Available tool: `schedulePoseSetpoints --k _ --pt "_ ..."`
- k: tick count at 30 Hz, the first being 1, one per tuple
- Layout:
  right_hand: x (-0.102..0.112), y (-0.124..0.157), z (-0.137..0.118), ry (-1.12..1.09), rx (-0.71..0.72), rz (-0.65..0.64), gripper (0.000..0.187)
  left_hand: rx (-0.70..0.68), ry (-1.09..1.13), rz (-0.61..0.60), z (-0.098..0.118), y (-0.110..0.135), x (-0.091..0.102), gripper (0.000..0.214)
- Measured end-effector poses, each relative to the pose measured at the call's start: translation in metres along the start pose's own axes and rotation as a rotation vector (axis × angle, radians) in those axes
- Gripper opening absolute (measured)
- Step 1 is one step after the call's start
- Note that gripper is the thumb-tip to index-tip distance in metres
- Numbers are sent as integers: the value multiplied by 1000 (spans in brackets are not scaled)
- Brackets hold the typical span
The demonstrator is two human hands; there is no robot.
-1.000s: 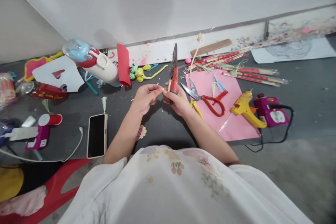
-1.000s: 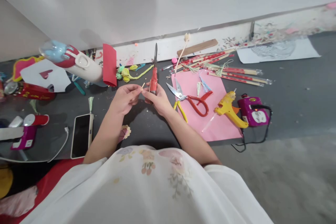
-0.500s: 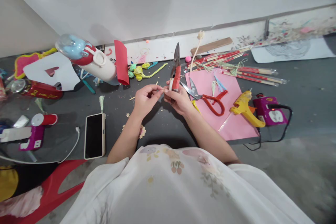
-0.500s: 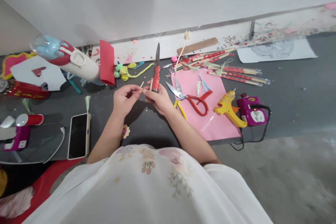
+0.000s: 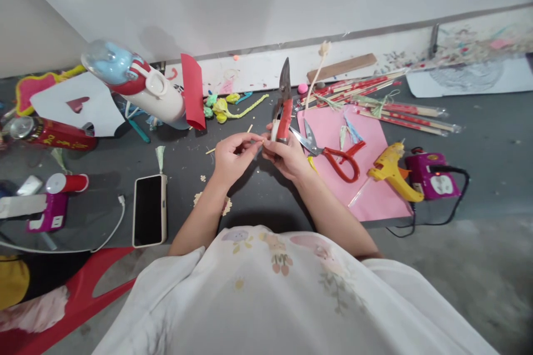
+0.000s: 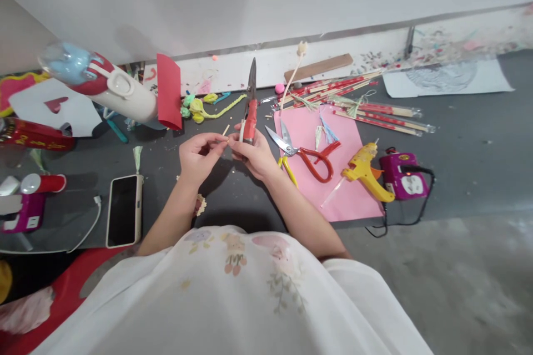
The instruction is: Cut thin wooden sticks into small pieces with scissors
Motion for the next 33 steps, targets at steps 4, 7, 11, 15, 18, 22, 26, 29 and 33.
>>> schedulePoseSetpoints --k 4,7,11,15,18,22,26,29,33 --pt "1 0 -1 16 9 13 42 -2 -32 9 0 0 0 20" --pt "2 -1 0 33 2 30 42 -66 -111 18 7 1 2 18" --pt "1 -1 0 41 -8 19 41 -200 -215 10 20 1 2 16" --pt "1 0 2 70 -20 25 40 -265 -309 -26 24 1 1 18" --pt "2 0 3 80 -26 34 41 -287 -333 -37 25 1 0 19" --pt "1 0 3 64 -24 23 39 -310 -336 -46 26 2 1 19" --pt "-1 0 4 49 -24 9 38 -303 -327 -73 24 2 0 20" --pt "-1 0 5 58 -34 14 38 -285 -331 -76 22 2 1 22" --pt "-1 0 6 57 -39 13 38 -268 -327 -74 21 1 2 21"
Point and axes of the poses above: each hand's wrist, its own y-axis away from the middle knuckle, its own x-axis out of the back of the hand, z = x × y, the point moved 9 cm from there along -y, towards the middle knuckle, and after that the axes turned 2 degrees about y, right-handed, at the moved point
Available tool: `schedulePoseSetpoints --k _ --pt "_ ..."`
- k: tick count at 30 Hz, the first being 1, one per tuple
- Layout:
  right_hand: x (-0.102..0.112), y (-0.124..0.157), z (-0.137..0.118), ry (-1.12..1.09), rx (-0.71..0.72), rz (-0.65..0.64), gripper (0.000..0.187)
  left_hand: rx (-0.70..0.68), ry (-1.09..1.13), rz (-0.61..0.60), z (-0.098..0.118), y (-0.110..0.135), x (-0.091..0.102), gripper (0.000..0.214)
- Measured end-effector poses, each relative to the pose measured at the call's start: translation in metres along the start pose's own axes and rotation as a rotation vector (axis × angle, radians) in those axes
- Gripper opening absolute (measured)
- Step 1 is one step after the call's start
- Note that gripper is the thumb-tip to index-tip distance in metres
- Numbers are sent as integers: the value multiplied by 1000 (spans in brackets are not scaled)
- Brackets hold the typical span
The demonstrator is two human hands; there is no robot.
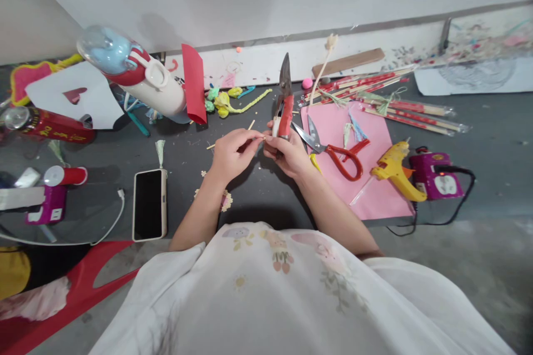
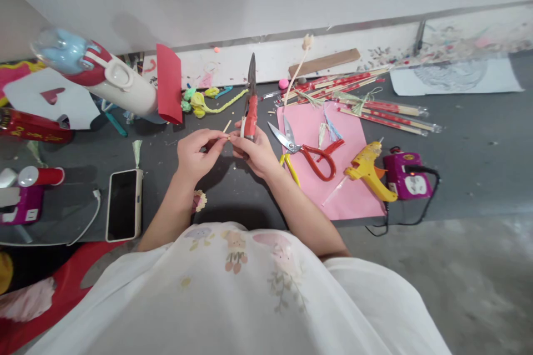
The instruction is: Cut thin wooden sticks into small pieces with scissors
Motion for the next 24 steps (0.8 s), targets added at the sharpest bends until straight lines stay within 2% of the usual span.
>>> schedulePoseSetpoints --k 8,17,24 --pt "-2 0 0 -27 -1 -17 37 -44 41 0 5 -1 1 18" --pt "0 1 -2 -30 5 3 38 86 131 35 -6 2 -1 16" --pt "1 0 0 -51 -6 5 44 75 199 76 -9 3 -1 12"
Point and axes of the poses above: each hand's wrist, its own y-axis away from the middle knuckle, its own x-axis out of the back of the hand, z = x × y, the point moved 9 cm from there along -y, towards the middle knuckle, and after that the axes turned 2 degrees about y, right-handed, at the moved point
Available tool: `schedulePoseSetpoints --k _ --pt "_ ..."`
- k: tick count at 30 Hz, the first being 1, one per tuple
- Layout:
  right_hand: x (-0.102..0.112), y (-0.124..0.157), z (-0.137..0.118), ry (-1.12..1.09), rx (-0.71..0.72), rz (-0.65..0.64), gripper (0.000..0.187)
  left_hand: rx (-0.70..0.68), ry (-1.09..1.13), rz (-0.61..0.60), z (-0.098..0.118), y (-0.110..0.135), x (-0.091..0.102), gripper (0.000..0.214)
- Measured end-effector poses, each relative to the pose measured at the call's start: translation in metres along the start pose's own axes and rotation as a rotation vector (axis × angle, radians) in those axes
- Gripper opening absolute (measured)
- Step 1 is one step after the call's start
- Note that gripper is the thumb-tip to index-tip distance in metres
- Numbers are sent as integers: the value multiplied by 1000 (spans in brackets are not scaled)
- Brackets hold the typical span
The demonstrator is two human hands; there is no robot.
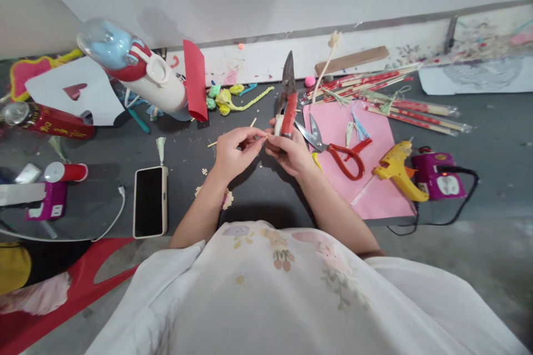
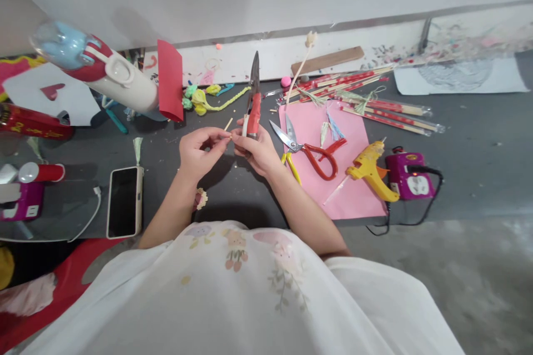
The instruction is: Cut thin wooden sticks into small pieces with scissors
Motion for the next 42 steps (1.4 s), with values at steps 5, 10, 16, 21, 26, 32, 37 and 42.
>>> schedulePoseSetpoints --k 5,10,16,21,26,32,37,42 --pt "0 0 0 3 7 -3 47 12 37 6 -4 1 0 10" --pt "1 -1 0 12 14 -3 47 66 87 -10 -8 1 -3 11" --pt "1 -1 1 13 15 -10 44 102 92 -23 -11 1 -5 13" --pt "-1 0 0 -13 11 -26 38 225 36 -25 -25 -3 5 17" --pt "2 -1 0 41 12 2 37 372 -283 -17 -46 -8 24 14" --pt "6 -2 2 150 27 51 41 429 -549 -179 -56 -7 14 14" --pt "4 -1 3 127 18 27 40 421 -537 -249 -57 -6 -2 15" --pt "3 -1 3 106 23 9 40 389 -506 -137 -55 -8 2 20"
Point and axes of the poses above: each hand's wrist, its own y-axis away from the middle knuckle, its own x-axis out of the back of the hand, z = x × y, the point moved 9 cm from there along -y, towards the middle knuckle, and after that the axes turned 2 degrees about y, right-handed, at the moved point
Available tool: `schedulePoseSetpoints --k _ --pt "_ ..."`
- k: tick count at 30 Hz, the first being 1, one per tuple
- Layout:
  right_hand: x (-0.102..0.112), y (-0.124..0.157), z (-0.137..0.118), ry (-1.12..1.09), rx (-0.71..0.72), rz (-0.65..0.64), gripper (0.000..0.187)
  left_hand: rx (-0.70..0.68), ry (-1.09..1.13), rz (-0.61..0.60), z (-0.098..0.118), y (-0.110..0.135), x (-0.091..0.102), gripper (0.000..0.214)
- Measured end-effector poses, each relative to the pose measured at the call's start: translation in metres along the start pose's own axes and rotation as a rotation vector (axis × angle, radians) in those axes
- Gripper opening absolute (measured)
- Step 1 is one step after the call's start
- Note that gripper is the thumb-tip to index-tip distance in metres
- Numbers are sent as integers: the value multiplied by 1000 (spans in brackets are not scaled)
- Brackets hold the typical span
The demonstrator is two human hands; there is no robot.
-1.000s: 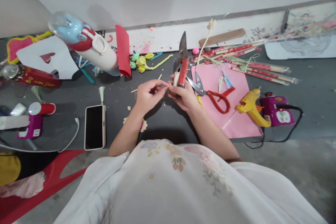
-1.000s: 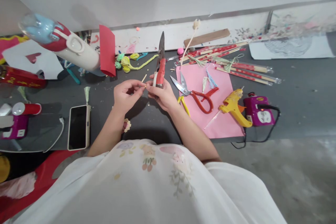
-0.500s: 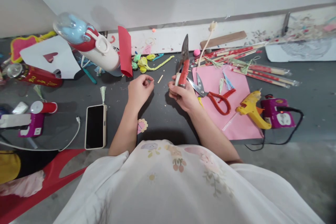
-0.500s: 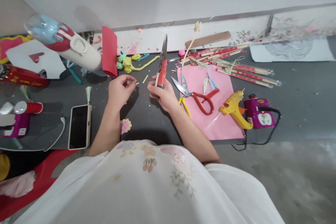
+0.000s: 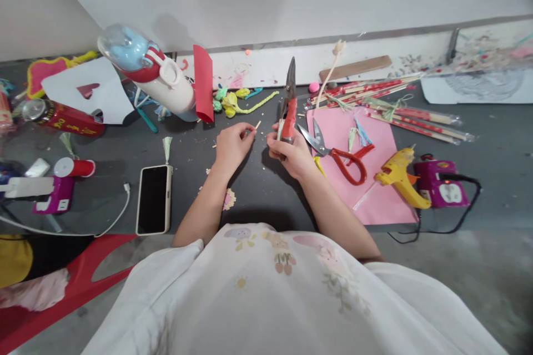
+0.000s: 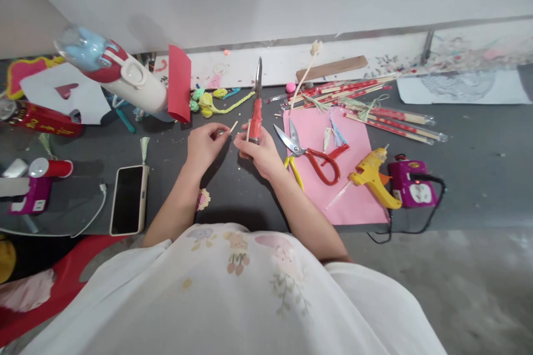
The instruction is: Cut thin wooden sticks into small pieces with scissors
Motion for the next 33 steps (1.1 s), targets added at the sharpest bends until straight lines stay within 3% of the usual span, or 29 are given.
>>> schedulePoseSetpoints --k 9,19,23,28,33 --pt "-1 1 0 59 -22 7 42 40 -12 107 -15 -2 24 19" --pt "-1 1 0 109 -1 -1 43 79 -127 45 -29 -2 31 15" --pt "0 0 5 75 -51 10 33 92 -99 68 -33 -2 39 16" --pt "3 -4 16 47 -138 30 30 -21 165 57 -14 1 34 19" --pt "9 -7 23 205 -106 47 22 -87 578 -124 12 9 12 33"
Point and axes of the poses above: each hand's wrist, its own y-axis away from the middle knuckle, its own x-axis out of the back of the hand, z = x × y, the point moved 9 cm from there along -y, towards the middle knuckle, and after that the axes turned 2 degrees about y, right-handed, at the moved point
